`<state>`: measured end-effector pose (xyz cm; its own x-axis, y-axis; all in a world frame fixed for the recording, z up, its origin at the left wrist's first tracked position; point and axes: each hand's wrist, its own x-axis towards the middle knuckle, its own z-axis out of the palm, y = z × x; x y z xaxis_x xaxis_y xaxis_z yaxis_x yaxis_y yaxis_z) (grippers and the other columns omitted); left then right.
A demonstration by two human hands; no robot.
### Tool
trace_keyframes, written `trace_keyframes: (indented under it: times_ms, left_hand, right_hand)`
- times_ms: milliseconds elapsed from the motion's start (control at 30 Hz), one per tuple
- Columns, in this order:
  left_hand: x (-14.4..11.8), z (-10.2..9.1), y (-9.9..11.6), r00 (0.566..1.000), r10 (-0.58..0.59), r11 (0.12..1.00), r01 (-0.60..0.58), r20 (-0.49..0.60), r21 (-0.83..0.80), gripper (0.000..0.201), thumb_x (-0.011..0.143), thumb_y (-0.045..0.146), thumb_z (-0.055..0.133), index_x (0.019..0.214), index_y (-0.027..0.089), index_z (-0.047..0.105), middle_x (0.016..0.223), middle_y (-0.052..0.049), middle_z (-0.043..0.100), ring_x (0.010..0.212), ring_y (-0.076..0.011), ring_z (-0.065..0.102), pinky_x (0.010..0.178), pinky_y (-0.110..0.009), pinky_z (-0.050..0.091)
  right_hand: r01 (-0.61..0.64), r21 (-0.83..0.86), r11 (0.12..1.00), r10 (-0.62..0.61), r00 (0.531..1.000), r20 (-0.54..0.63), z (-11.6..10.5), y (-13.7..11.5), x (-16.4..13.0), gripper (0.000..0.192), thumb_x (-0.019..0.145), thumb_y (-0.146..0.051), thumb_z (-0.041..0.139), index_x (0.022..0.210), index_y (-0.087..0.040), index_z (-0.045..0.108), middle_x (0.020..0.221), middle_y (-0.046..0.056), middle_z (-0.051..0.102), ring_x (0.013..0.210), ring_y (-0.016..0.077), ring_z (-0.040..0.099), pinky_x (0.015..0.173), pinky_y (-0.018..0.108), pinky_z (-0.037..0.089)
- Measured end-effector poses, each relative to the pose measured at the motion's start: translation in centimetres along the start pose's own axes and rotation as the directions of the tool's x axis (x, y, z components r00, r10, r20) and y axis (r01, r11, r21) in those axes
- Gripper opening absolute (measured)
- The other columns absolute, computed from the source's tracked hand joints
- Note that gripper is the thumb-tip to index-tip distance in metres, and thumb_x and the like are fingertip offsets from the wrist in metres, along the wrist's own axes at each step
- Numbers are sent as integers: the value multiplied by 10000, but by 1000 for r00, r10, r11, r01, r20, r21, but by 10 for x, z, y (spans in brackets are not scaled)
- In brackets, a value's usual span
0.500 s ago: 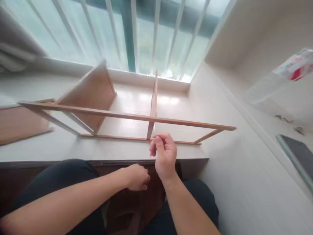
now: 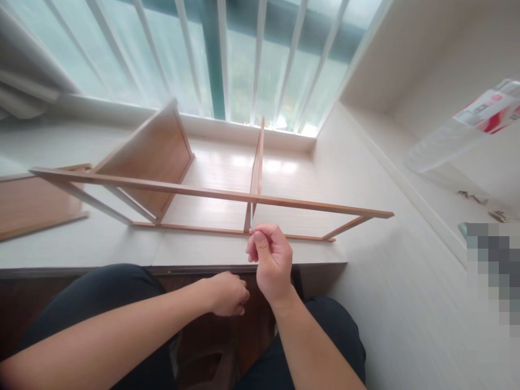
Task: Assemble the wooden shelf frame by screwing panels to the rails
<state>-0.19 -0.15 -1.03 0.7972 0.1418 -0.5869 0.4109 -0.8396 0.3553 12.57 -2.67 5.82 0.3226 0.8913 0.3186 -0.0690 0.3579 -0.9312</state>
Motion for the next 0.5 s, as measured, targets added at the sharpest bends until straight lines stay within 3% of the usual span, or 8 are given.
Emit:
trace_keyframes:
  times_ms: [267, 500]
  left_hand:
    - [3, 3, -1, 1000, -3, 1000, 3, 10, -4, 317, 968, 453, 625, 1097, 216, 790, 1140, -147, 760, 1041, -387, 724, 801, -471, 592]
    - [3, 3, 0, 1000, -7, 1000, 7, 22, 0, 328, 965, 449, 636, 1114, 203, 792, 1137, -160, 762, 1046, -397, 727, 815, -483, 601]
  right_hand:
    - [136, -274, 952, -116, 989, 90, -15, -4, 7, 97, 1035, -257, 570, 1033, -209, 655, 692, -29, 608, 555, 101, 545, 543, 246, 463]
    - [279, -454, 846, -210, 958, 196, -20, -10, 12, 102, 1024, -190, 563, 1067, -216, 651, 750, -14, 640, 629, 115, 600, 631, 263, 507]
